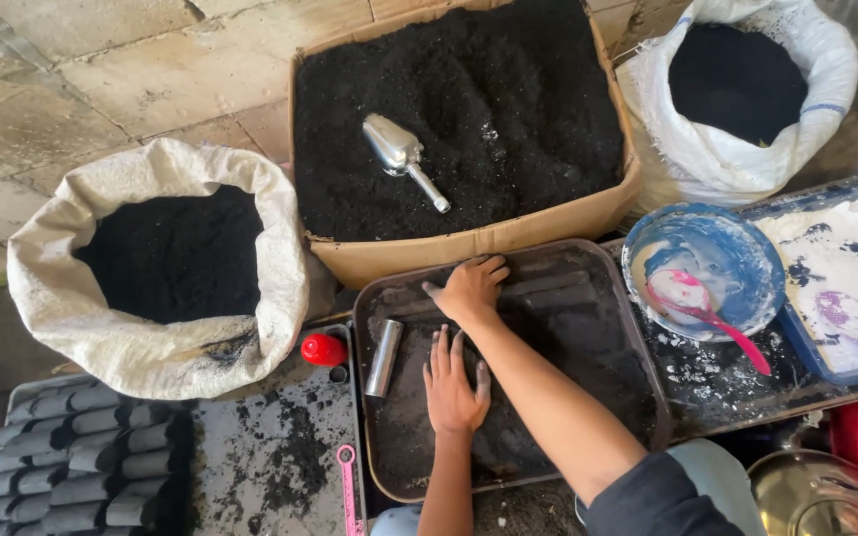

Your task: Manually producing small cylindrical briquettes by filling a metal mold with black powder, compressing it with a rod, and extruding the finished product.

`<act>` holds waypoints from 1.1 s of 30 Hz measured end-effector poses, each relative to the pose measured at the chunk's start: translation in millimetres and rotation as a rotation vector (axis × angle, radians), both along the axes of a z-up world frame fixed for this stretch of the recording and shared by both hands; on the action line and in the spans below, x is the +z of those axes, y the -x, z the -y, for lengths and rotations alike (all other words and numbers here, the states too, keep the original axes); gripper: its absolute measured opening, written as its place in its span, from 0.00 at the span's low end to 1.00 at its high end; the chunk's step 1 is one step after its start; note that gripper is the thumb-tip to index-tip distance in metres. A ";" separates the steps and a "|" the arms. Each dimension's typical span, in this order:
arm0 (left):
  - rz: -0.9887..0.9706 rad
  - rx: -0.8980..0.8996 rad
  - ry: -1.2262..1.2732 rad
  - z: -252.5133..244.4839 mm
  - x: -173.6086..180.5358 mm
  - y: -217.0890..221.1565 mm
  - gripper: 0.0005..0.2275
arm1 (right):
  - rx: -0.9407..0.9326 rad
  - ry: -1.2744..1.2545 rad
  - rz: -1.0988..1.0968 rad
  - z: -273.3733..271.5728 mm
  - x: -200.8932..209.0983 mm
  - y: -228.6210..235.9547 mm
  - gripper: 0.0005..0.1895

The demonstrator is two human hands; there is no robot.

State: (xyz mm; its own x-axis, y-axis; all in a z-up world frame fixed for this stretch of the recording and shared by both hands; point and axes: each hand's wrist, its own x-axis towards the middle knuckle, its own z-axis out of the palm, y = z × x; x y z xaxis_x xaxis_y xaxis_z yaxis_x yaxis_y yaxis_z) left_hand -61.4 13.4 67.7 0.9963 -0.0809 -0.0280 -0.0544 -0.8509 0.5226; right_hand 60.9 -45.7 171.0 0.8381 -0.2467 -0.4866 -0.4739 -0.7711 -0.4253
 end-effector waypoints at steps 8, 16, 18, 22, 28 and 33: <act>-0.114 -0.066 -0.156 -3.8 -8.2 -0.7 0.28 | -0.053 0.053 0.020 -30.9 -29.3 -8.4 0.49; -0.140 -0.157 -0.392 -6.7 -54.4 0.3 0.25 | -0.066 0.102 0.122 -52.7 -127.0 -31.2 0.31; -0.112 -0.145 -0.370 -7.1 -43.0 1.2 0.23 | -0.099 0.078 0.149 -50.4 -141.2 -37.7 0.21; -0.135 -0.108 -0.300 -4.9 -13.4 0.0 0.24 | -0.028 0.121 0.181 -38.3 -126.1 -38.3 0.14; -0.051 -0.054 -0.060 -4.7 2.3 0.6 0.26 | 0.130 0.065 0.198 -13.2 -107.3 -39.4 0.08; 0.008 0.001 0.027 -3.4 1.8 2.0 0.23 | 0.056 -0.115 0.280 18.6 -105.6 -33.9 0.11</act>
State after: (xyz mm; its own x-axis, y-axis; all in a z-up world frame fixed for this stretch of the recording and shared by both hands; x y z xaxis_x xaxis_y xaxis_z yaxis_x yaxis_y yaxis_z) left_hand -63.4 16.8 69.4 0.9966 -0.0805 -0.0178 -0.0578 -0.8362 0.5453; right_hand 94.9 -64.3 65.4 0.9543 -0.1528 -0.2568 -0.2838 -0.7322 -0.6192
